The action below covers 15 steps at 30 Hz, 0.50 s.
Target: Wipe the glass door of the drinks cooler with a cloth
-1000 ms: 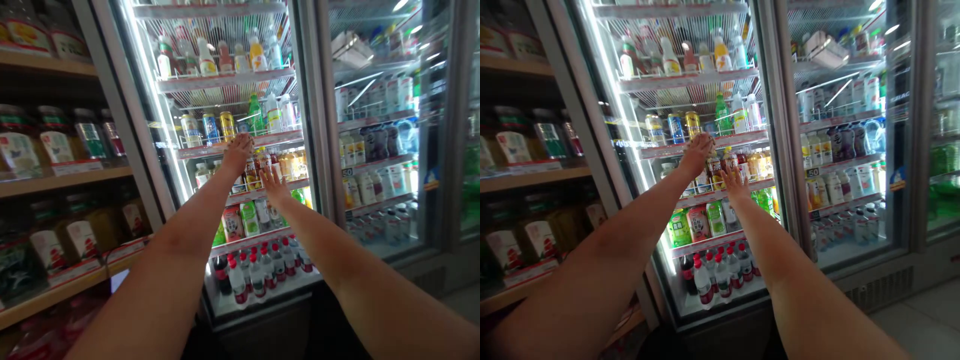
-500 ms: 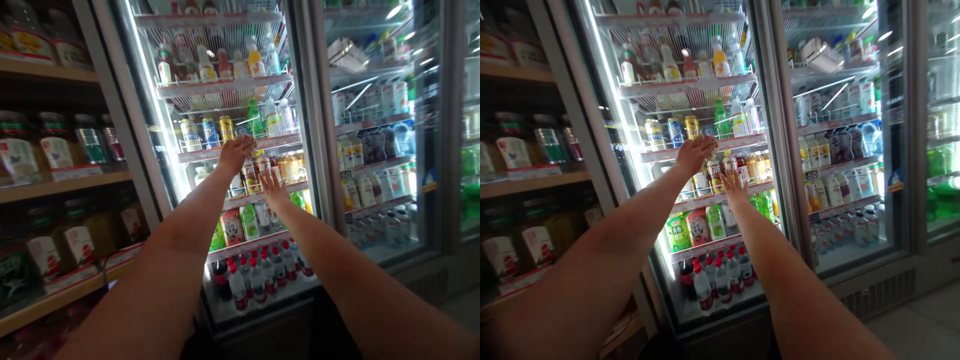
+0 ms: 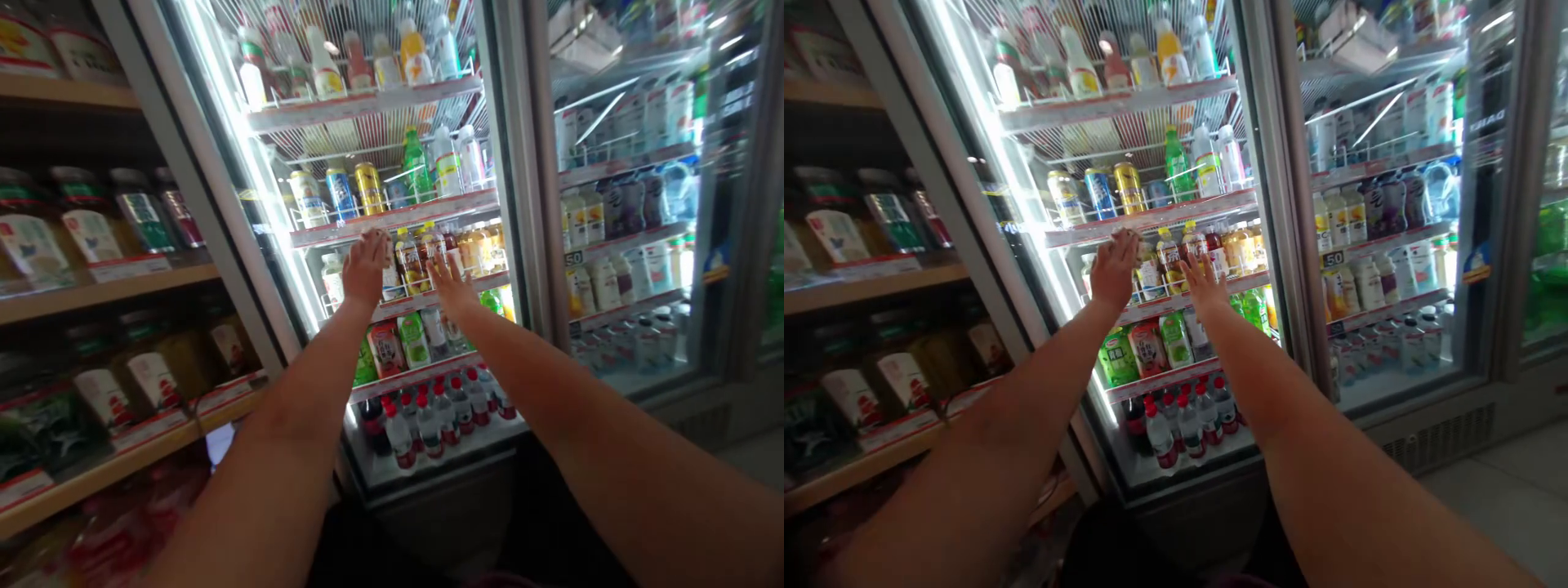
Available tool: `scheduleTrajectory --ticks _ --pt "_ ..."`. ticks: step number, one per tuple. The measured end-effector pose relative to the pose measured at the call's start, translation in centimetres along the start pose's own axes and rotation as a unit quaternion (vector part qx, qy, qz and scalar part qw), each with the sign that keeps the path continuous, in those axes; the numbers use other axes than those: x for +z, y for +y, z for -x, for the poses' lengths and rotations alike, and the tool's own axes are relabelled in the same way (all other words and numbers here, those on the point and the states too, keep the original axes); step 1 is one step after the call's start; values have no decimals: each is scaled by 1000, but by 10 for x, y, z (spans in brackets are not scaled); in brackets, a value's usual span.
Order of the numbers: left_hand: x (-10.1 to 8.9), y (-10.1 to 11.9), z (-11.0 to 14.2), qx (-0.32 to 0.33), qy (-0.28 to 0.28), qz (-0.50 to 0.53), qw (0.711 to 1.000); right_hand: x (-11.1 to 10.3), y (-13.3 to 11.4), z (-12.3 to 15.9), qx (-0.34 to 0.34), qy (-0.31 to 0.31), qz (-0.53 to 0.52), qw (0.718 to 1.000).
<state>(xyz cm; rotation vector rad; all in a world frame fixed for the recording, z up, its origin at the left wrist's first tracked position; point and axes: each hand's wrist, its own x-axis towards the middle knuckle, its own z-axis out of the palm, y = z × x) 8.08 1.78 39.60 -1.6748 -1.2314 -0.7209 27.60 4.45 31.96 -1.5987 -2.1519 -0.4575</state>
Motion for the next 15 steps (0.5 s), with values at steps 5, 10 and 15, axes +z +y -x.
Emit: scheduleTrajectory --ticks 5,10,15 --pt "35 40 56 145 -36 -16 989 -2 -2 5 -4 21 -2 1000" --pt "33 25 54 262 -67 -5 963 0 0 5 -7 26 7 1000" --pt "10 -47 2 128 24 -7 991 4 6 2 -14 29 -5 999"
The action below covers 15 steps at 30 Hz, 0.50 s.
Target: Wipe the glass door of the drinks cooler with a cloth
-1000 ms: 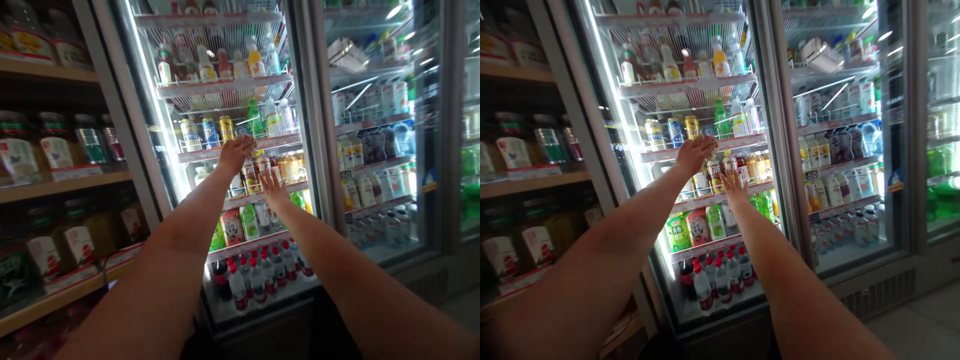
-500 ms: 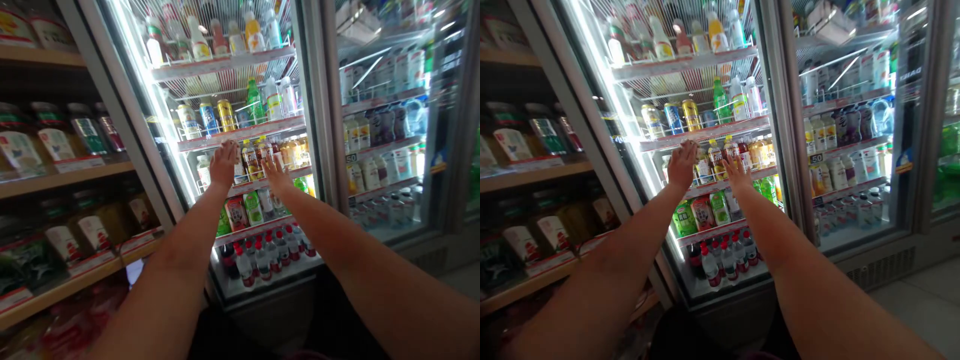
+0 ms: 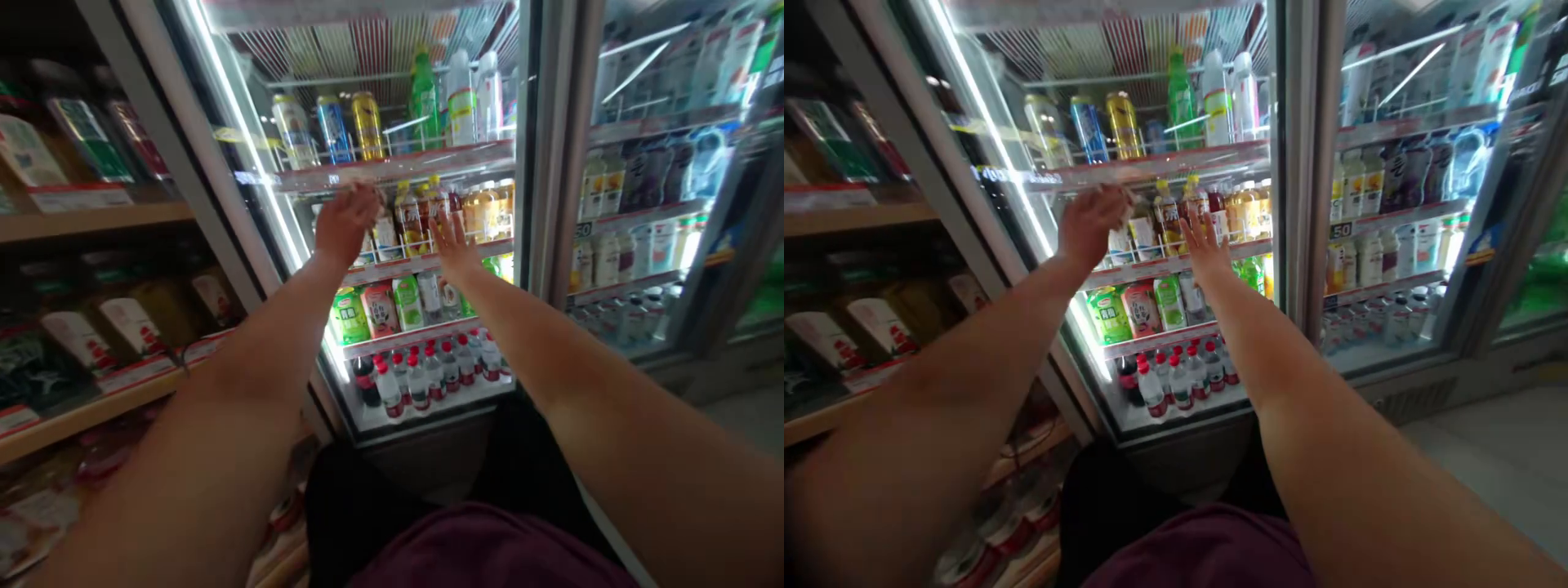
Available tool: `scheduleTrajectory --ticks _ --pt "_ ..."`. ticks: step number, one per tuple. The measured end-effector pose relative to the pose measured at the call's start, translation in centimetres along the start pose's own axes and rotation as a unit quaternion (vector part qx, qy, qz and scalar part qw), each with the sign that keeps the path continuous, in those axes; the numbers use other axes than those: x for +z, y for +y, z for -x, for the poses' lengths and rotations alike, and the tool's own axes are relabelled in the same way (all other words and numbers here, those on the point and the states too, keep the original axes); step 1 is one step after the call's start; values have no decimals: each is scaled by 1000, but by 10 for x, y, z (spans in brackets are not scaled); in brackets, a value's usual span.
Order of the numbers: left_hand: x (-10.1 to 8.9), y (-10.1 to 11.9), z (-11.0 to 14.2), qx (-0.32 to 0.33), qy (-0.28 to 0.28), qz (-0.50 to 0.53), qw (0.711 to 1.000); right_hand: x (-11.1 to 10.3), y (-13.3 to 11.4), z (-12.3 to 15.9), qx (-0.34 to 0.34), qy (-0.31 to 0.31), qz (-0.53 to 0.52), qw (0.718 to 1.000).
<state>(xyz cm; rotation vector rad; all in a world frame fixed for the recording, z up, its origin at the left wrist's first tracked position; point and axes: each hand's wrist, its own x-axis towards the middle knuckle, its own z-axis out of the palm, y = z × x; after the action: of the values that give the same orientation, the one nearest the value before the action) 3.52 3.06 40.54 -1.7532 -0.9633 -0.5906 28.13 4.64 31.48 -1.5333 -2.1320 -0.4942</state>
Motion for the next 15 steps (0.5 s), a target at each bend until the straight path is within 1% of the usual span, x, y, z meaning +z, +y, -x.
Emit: scheduleTrajectory --ticks 1,2,3,4,5,6,7,8,9,11,12,14,15 --pt "0 -14 -2 -33 18 4 999 1 1 -1 -2 6 -2 1000" --pt "1 -23 -1 -45 22 10 999 3 2 -3 -4 12 -5 1000" --pt "3 -26 3 -57 27 14 998 5 3 -4 -5 17 -10 1000" --pt "7 -24 12 -68 30 19 997 6 4 -5 -6 20 -15 1000" --pt "11 -15 23 -77 29 23 996 8 5 -7 -8 20 -18 1000" --pt "16 -1 37 -85 24 26 996 9 5 -8 -7 18 -20 1000" --pt "23 18 54 -91 11 29 995 10 6 -9 -8 15 -21 1000" --pt "29 40 72 -89 -11 37 995 11 7 -10 -10 14 -23 1000" --pt "37 64 90 -71 -38 54 995 12 7 -11 -13 15 -26 999" --pt "51 111 127 17 -113 101 988 14 9 -13 -18 18 -34 999" --pt "57 132 143 53 -133 118 983 15 10 -14 -20 18 -35 999" --pt "66 163 167 98 -156 143 972 17 13 -15 -22 16 -32 999" --pt "69 172 174 113 -163 152 968 18 14 -15 -25 16 -32 999"
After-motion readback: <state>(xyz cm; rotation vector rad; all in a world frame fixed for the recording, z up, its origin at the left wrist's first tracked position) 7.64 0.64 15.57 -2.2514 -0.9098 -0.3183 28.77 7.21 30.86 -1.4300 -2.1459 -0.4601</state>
